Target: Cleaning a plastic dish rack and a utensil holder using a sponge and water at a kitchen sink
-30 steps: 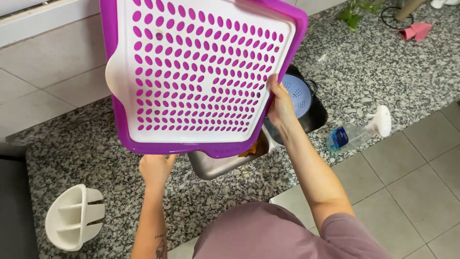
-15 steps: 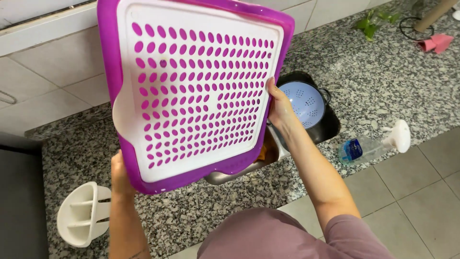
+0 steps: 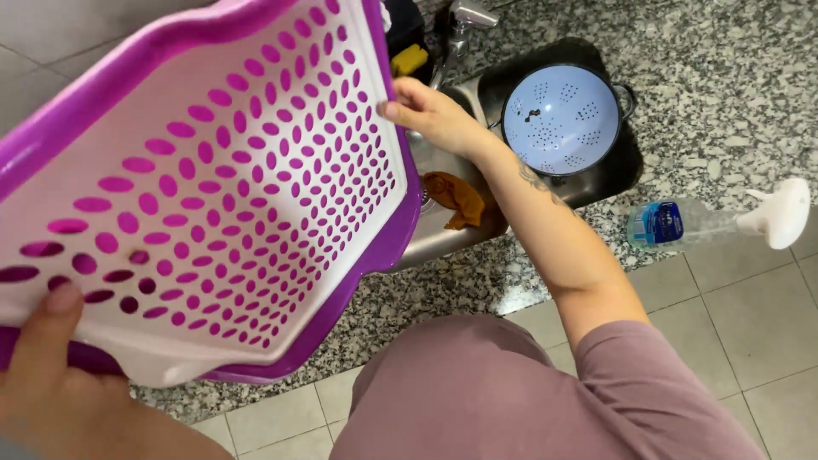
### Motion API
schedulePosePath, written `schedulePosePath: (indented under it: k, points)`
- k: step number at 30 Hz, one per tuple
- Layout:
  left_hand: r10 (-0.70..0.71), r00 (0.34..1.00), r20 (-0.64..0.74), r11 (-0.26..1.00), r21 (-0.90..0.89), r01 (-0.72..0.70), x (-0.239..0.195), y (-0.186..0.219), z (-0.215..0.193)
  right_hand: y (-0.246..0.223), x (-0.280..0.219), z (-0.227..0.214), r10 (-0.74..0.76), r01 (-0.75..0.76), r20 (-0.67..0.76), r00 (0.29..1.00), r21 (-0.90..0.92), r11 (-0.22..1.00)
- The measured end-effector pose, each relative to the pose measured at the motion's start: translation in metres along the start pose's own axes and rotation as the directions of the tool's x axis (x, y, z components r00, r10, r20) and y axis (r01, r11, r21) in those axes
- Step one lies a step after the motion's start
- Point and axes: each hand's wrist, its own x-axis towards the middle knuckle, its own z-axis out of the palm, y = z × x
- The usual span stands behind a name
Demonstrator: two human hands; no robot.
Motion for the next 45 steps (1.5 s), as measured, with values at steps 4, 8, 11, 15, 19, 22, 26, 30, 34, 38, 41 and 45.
schedulePosePath:
  k: [4,8,11,15,19,22,26,30,34,38,41,45]
  points:
    - [0.485,0.839,0.248,0.857,0.053,-0.512,0.043,-0.054,-0.040,0.056,-0.040,0.011,0.359,-0.335,0.098,0.928,-0.202,0.921]
    - [0.248,0.964,0.096,0.969,-0.025,-0.247,0.047,-0.059,-0.042,0.181,-0.060,0.050,0.665,-0.441,0.079,0.742,-0.690,0.574]
    - [0.243,0.947,0.211,0.966,-0.137,-0.217,0.046,-0.059,-0.032,0.226,-0.073,0.061,0.717,-0.318,0.074,0.693,-0.862,0.396]
    - [0.182,0.969,0.167,0.970,-0.191,-0.149,0.047,-0.065,-0.027,0.245,-0.093,0.076,0.752,-0.271,0.123,0.648,-0.886,0.378]
    - [0.091,0.989,0.116,0.955,-0.292,-0.054,0.057,-0.089,-0.033,0.220,-0.099,0.080,0.810,-0.381,0.135,0.570,-0.831,0.406]
    - [-0.116,0.992,-0.057,0.953,-0.286,0.095,0.054,-0.097,-0.033,0.197,-0.093,0.081,0.909,-0.409,0.137,0.392,-0.859,0.306]
    - [-0.079,0.995,-0.057,0.946,-0.318,0.057,0.044,-0.098,-0.036,0.272,-0.112,0.091,0.871,-0.539,0.105,0.480,-0.748,0.386]
    - [-0.119,0.991,-0.060,0.942,-0.323,0.093,0.049,-0.097,-0.033,0.262,-0.106,0.098,0.784,-0.527,0.249,0.569,-0.621,0.580]
    - [-0.144,0.987,-0.074,0.919,-0.381,0.106,0.052,-0.101,-0.033,0.193,-0.099,0.099,0.717,-0.536,0.324,0.618,-0.493,0.685]
    - [-0.122,0.992,-0.025,0.912,-0.397,0.102,0.056,-0.097,-0.029,0.190,-0.094,0.102,0.766,-0.583,0.139,0.627,-0.569,0.580]
    - [-0.123,0.992,-0.022,0.902,-0.419,0.102,0.057,-0.100,-0.030,0.148,-0.091,0.102,0.766,-0.582,0.046,0.641,-0.621,0.524]
    - [-0.120,0.993,-0.008,0.901,-0.420,0.106,0.058,-0.100,-0.030,0.179,-0.095,0.100,0.737,-0.587,-0.026,0.675,-0.623,0.516]
